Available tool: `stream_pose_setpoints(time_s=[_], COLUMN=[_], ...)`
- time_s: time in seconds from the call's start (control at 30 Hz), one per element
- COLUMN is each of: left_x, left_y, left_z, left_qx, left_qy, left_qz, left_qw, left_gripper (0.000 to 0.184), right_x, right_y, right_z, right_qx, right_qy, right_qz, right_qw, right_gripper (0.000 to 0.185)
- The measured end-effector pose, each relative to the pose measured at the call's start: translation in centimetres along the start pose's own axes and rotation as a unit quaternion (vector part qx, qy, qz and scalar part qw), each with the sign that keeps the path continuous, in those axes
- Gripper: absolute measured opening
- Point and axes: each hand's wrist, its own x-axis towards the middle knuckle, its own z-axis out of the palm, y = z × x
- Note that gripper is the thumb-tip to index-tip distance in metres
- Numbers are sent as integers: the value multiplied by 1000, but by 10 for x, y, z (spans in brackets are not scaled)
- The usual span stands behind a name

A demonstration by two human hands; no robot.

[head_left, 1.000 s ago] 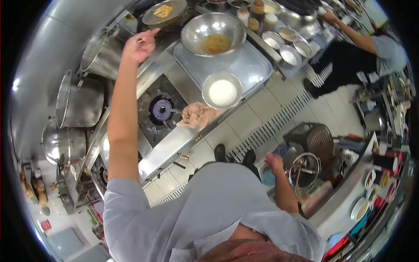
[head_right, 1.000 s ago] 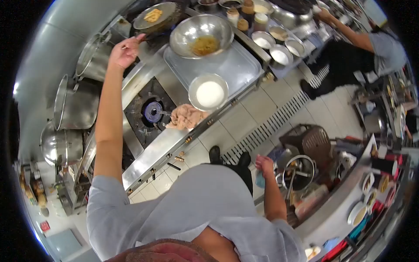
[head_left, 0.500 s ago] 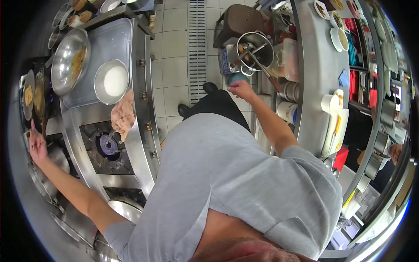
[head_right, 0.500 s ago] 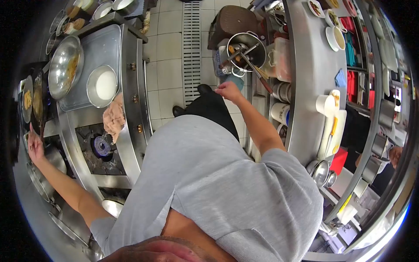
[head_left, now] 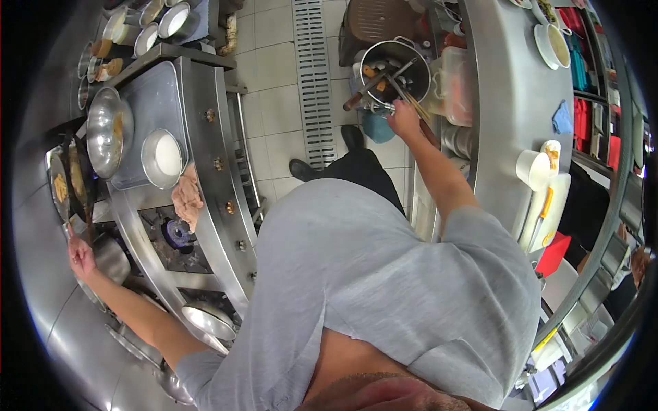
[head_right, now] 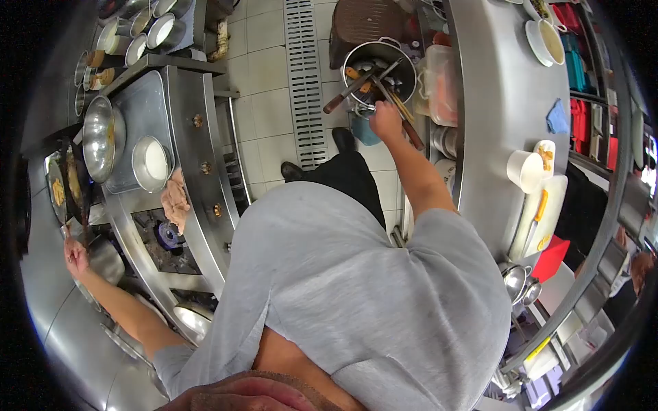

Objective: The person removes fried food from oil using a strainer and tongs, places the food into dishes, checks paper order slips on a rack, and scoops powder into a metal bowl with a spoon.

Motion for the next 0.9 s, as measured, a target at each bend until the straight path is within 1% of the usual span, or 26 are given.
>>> stream_pose_setpoints(time_s=[0.07,0.1,0.13,0.17,0.2,0.27,0.3,0.37,0.4,0.43,0.47,0.5,0.53,0.57,0.6,0.63,0.67,0.7,0.73,0.77,0.8,0.83,0.9], left_x=[-12,-15,-21,-27,-33,-45,-49,-54,-54,-51,-54,-59,-65,-69,-72,-72,-73,-73,-74,-70,-66,-62,-57], left_y=[-1,-1,-3,-1,-5,-12,-9,-9,-3,2,11,2,-17,-26,-36,-37,-43,-45,-52,-55,-57,-58,-45], left_z=[11,14,18,23,31,47,49,44,35,22,11,12,25,28,29,27,26,25,30,26,18,8,-12], left_qx=[-34,-52,-9,-13,-19,-59,-50,-39,-42,-8,29,90,96,75,53,38,25,-40,-76,-52,-31,-11,-33], left_qy=[-7,-13,1,7,13,29,38,52,41,20,3,54,67,39,10,-9,-11,-13,-9,7,7,7,-59], left_qz=[-11,-14,19,24,30,30,39,53,35,5,-16,19,28,32,34,31,46,41,45,53,58,62,28], left_qw=[999,998,1000,1000,999,997,997,997,998,1000,999,994,993,996,998,999,999,998,996,997,998,998,997], left_gripper=[55,57,53,53,52,50,50,50,53,55,58,62,60,58,57,54,49,43,40,38,38,38,38], right_x=[25,37,46,53,60,67,68,69,67,67,64,62,59,53,47,40,33,21,23,21,14,2,-51], right_y=[3,6,8,10,15,19,15,13,9,0,-5,-12,-18,-30,-32,-21,-32,-22,26,79,108,102,80], right_z=[12,18,22,26,37,48,47,38,22,5,-16,-36,-52,-83,-109,-130,-175,-199,-195,-197,-200,-206,-214], right_qx=[-65,-90,-114,-139,-149,-146,-146,-129,-129,-127,-109,-82,-74,-71,-68,-7,-1,99,260,366,465,508,586], right_qy=[-22,-69,-117,-166,-185,-181,-179,-174,-173,-169,-169,-169,-147,-123,-103,-50,-73,-14,23,4,-15,-61,-145], right_qz=[-44,-49,-54,-61,-77,-86,-91,-122,-138,-157,-146,-150,-138,-136,-110,-101,-20,49,35,98,161,178,223], right_qw=[997,992,985,974,968,969,969,969,967,965,969,971,977,981,986,994,997,994,965,926,870,840,765], right_gripper=[36,35,35,35,23,19,17,20,22,23,26,28,33,35,41,45,41,35,27,24,21,22,24])
